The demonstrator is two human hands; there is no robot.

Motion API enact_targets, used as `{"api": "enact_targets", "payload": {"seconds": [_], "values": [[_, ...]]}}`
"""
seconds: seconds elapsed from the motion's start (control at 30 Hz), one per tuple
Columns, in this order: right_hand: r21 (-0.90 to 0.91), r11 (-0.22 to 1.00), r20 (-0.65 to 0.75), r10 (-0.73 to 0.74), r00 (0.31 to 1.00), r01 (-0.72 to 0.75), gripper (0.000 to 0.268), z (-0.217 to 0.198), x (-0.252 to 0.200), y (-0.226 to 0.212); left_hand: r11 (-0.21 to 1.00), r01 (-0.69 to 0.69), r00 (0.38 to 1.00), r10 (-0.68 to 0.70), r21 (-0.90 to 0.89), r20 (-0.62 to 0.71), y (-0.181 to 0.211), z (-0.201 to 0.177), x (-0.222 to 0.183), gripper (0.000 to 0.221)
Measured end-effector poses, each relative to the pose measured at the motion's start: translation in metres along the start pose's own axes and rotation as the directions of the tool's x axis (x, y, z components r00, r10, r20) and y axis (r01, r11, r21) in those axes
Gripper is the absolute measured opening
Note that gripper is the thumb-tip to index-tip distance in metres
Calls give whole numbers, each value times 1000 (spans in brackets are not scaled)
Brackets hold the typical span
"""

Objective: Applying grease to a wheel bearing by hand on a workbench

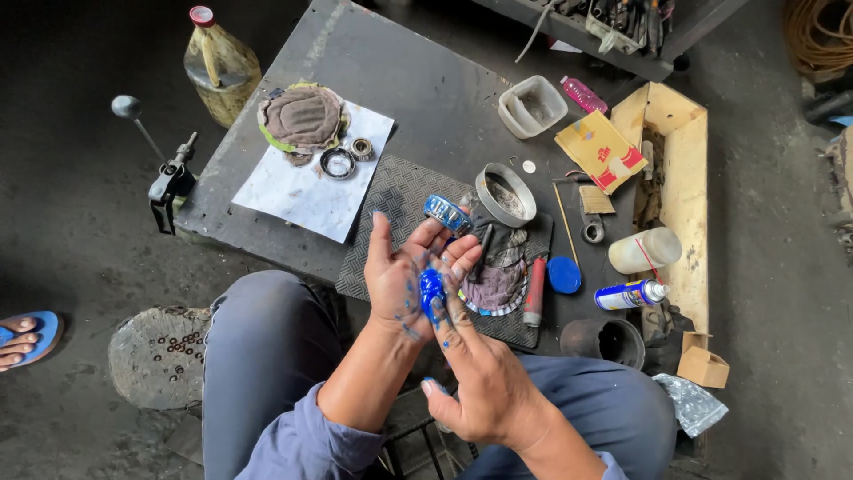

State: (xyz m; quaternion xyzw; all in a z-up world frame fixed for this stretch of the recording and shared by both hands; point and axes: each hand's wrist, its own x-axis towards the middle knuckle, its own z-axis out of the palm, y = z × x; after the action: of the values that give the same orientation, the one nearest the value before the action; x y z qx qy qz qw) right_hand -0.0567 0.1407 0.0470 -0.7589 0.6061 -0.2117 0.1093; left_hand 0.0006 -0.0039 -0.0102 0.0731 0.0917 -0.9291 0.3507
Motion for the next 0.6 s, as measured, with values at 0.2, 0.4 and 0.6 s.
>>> {"api": "enact_targets", "payload": {"seconds": [0.2, 0.4, 0.6], "values": [[34, 998, 8, -51, 999, 51, 79, -14, -4, 1, 998, 30, 993, -25, 46, -116, -1, 8, -1, 79], [-103, 994, 45, -31, 999, 35, 38, -19, 2, 2, 996, 35, 970, -14, 80, -245, -3, 16, -2, 82], [-499, 865, 247, 75, 966, 60, 26, -6, 9, -10, 994, 12, 939, 27, 111, -344, -2, 16, -1, 83]]}}
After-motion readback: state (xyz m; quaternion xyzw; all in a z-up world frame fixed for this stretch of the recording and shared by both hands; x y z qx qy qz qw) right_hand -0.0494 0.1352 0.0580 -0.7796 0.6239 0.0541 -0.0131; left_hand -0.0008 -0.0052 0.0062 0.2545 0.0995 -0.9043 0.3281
